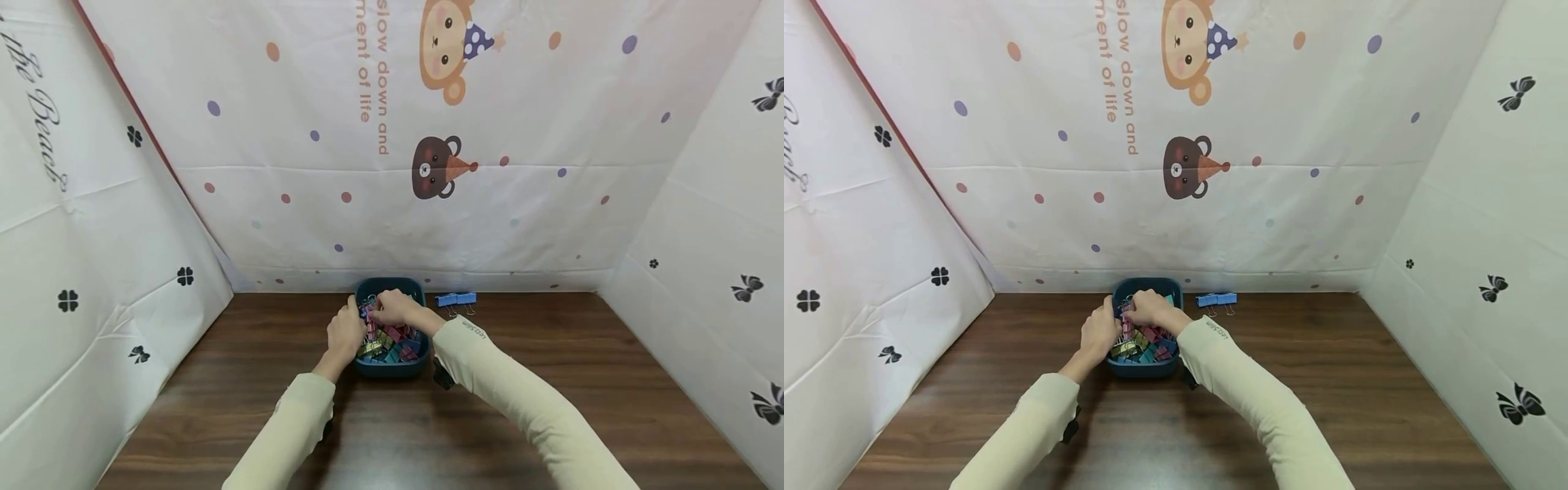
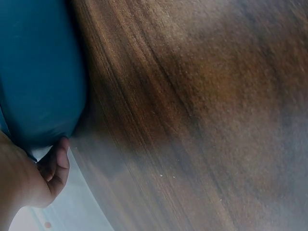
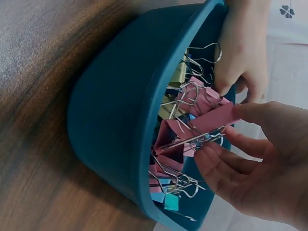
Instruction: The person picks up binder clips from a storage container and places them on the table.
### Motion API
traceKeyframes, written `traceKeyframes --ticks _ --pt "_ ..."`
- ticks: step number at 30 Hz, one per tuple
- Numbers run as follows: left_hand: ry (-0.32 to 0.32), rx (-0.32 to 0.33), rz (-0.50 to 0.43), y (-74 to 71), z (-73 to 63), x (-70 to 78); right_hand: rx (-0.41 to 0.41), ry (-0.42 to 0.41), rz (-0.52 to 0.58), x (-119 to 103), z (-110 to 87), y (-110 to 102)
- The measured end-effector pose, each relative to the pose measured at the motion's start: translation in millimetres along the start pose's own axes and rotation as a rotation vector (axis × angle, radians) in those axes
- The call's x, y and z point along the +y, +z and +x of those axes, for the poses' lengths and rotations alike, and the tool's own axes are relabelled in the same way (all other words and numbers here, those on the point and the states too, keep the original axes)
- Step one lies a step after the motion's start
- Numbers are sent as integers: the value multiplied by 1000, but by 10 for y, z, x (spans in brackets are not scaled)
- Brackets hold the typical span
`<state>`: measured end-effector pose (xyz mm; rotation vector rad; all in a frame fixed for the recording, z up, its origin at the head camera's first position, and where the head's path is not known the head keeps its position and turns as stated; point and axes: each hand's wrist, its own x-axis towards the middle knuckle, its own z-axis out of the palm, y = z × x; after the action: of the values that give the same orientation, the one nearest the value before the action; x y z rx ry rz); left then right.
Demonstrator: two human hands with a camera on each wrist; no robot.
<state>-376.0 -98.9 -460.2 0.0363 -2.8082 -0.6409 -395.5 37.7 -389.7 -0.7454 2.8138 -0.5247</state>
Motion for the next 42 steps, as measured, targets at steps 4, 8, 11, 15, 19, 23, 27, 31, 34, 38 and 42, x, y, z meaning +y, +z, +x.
traceKeyframes --ticks 4,8,11,15,19,23,27,31,34,38,42 --pt "-4 0 7 -10 0 -11 -20 -1 45 22 37 37" --pt "-1 8 4 -16 -1 -8 -44 42 81 14 28 42" --pt "1 17 -1 -16 -3 -1 -51 61 81 1 16 39" --pt "-2 11 0 -6 -3 2 -42 61 69 -2 -4 42" --pt "-3 6 4 12 3 -1 -18 53 66 9 -33 43" --pt "2 14 8 29 12 -8 19 37 67 19 -51 49" --pt "8 22 0 37 6 -18 49 22 71 29 -41 77" --pt "4 20 -3 38 1 -27 57 -16 78 31 -32 101" --pt "4 24 -2 37 4 -32 53 -30 92 24 -41 103" --pt "8 36 -6 35 9 -31 62 -25 91 11 -60 96" --pt "3 32 -9 25 -3 -28 71 -43 95 14 -80 103"
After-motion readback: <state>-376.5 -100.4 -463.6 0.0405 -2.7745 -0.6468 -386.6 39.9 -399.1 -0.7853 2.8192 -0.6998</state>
